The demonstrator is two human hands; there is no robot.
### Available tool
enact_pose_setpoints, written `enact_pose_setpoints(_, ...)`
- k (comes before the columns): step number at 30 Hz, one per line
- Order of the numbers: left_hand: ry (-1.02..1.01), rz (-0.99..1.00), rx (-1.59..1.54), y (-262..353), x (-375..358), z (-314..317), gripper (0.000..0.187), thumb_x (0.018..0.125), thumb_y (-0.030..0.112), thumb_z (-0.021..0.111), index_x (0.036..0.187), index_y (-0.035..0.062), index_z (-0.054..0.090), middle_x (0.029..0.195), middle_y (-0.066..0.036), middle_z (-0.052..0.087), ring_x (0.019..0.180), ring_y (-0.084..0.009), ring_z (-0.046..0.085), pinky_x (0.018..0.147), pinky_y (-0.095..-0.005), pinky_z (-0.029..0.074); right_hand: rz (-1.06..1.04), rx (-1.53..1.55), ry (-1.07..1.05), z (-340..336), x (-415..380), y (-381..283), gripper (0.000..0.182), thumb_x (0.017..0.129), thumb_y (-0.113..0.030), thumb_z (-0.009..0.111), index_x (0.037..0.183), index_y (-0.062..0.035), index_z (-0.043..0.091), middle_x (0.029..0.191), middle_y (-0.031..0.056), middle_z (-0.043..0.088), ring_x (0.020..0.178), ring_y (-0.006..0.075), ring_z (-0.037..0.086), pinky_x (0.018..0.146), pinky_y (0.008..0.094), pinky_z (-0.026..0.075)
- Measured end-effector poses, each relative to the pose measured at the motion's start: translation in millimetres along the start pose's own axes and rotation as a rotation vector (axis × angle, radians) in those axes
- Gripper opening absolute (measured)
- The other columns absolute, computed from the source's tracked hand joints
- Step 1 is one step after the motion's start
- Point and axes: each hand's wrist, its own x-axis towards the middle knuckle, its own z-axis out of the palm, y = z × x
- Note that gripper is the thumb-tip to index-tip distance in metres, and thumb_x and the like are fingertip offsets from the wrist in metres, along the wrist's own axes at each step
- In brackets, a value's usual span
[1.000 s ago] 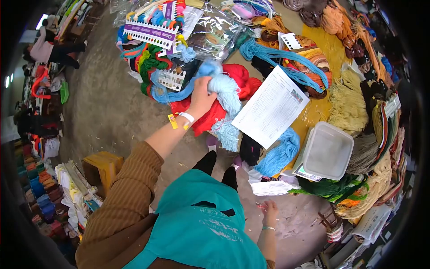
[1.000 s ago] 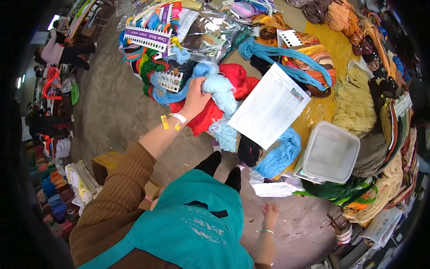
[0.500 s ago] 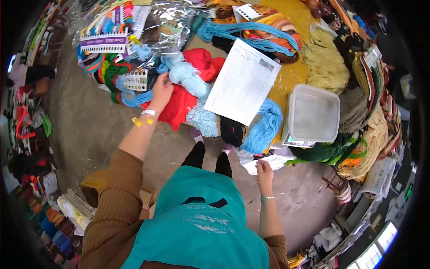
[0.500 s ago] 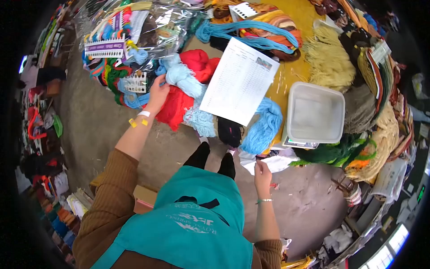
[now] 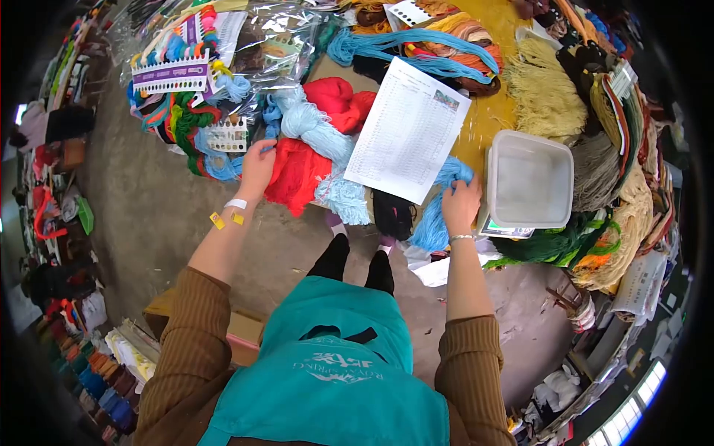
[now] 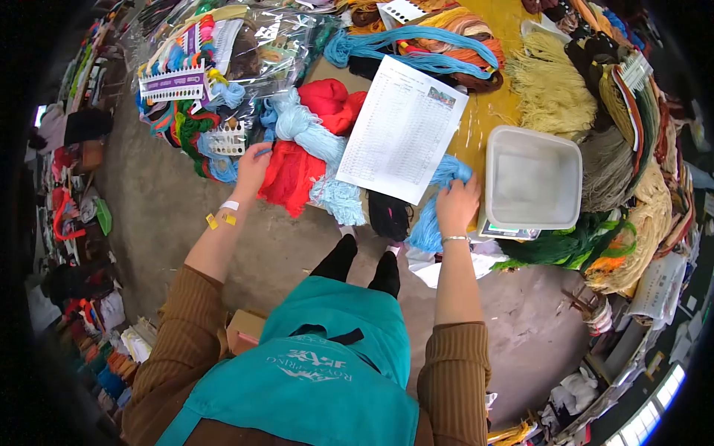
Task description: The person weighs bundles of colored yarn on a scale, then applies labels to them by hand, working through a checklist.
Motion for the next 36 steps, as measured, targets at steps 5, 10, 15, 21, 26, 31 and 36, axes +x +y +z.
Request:
enact_pose_setpoints(5, -0.052, -0.005, -0.052, -11, -32, -13, 0.023, 0.091, 0.001, 0.056, 0.113, -0.0018, 0.063, 0.105, -0.008, 0.068, 0.096, -0.0136, 0.065, 0.083, -0.0248, 0.049, 0.064, -0.066, 0.008, -13, -24, -10, 0.032, 0.083, -0.023, 0.063, 0.111, -0.0083, 0.068, 0.129, 0.0159, 0.055, 0.119, 0.0368, 0.049, 0.097, 0.0494, 0.039)
enact_pose_setpoints(10, -0.047, -0.073, -0.139, 2, -74, -11, 0.022, 0.091, -0.001, 0.055, 0.111, -0.0032, 0.063, 0.106, -0.009, 0.068, 0.098, -0.0151, 0.065, 0.088, -0.0268, 0.050, 0.064, 0.509, 0.139, -26, -78, 11, 0.034, 0.088, -0.018, 0.060, 0.119, -0.0041, 0.065, 0.122, 0.0182, 0.057, 0.111, 0.0335, 0.054, 0.096, 0.0419, 0.041)
enact_pose_setpoints(15, -0.328, -0.015, -0.265, 44, -117, 23, 0.020, 0.092, 0.001, 0.055, 0.109, -0.0019, 0.065, 0.102, -0.005, 0.068, 0.095, -0.0124, 0.064, 0.085, -0.0273, 0.050, 0.260, 1.232, 0.044, -77, -127, 0, 0.026, 0.093, -0.007, 0.053, 0.112, 0.0032, 0.068, 0.111, 0.0107, 0.062, 0.107, 0.0176, 0.054, 0.096, 0.0297, 0.039)
enact_pose_setpoints(21, -0.653, 0.392, -0.138, 156, -174, 83, 0.025, 0.087, 0.012, 0.065, 0.110, 0.0012, 0.066, 0.108, -0.012, 0.067, 0.102, -0.0238, 0.064, 0.087, -0.0338, 0.050, 0.171, 1.543, -0.124, -130, -162, -15, 0.027, 0.093, -0.014, 0.055, 0.103, 0.0071, 0.069, 0.104, 0.0123, 0.064, 0.103, 0.0221, 0.059, 0.095, 0.0355, 0.042)
enact_pose_setpoints(26, -1.020, 0.111, -0.373, 205, -217, 104, 0.054, 0.084, 0.021, 0.072, 0.131, 0.0042, 0.052, 0.125, -0.011, 0.059, 0.118, -0.0207, 0.054, 0.102, -0.0359, 0.042, -0.061, 1.380, -0.473, -167, -186, -20, 0.024, 0.088, -0.010, 0.054, 0.096, 0.0070, 0.068, 0.102, 0.0123, 0.064, 0.097, 0.0202, 0.058, 0.090, 0.0326, 0.041)
enact_pose_setpoints(31, -0.930, -0.100, -0.386, 200, -247, 93, 0.049, 0.084, 0.019, 0.075, 0.124, 0.0046, 0.053, 0.121, -0.007, 0.058, 0.113, -0.0167, 0.053, 0.099, -0.0355, 0.043, -0.016, 1.521, -0.648, -172, -190, -28, 0.009, 0.088, -0.005, 0.057, 0.089, 0.0020, 0.063, 0.093, 0.0074, 0.062, 0.089, 0.0141, 0.057, 0.082, 0.0282, 0.044)
enact_pose_setpoints(36, -0.681, 0.088, -0.372, 169, -272, 76, 0.042, 0.085, 0.019, 0.073, 0.119, 0.0032, 0.055, 0.111, -0.007, 0.059, 0.105, -0.0145, 0.056, 0.091, -0.0330, 0.047, -0.017, 1.320, -0.731, -155, -193, -45, 0.026, 0.085, 0.000, 0.066, 0.104, -0.0030, 0.049, 0.091, 0.0054, 0.059, 0.081, 0.0114, 0.059, 0.070, 0.0248, 0.048)
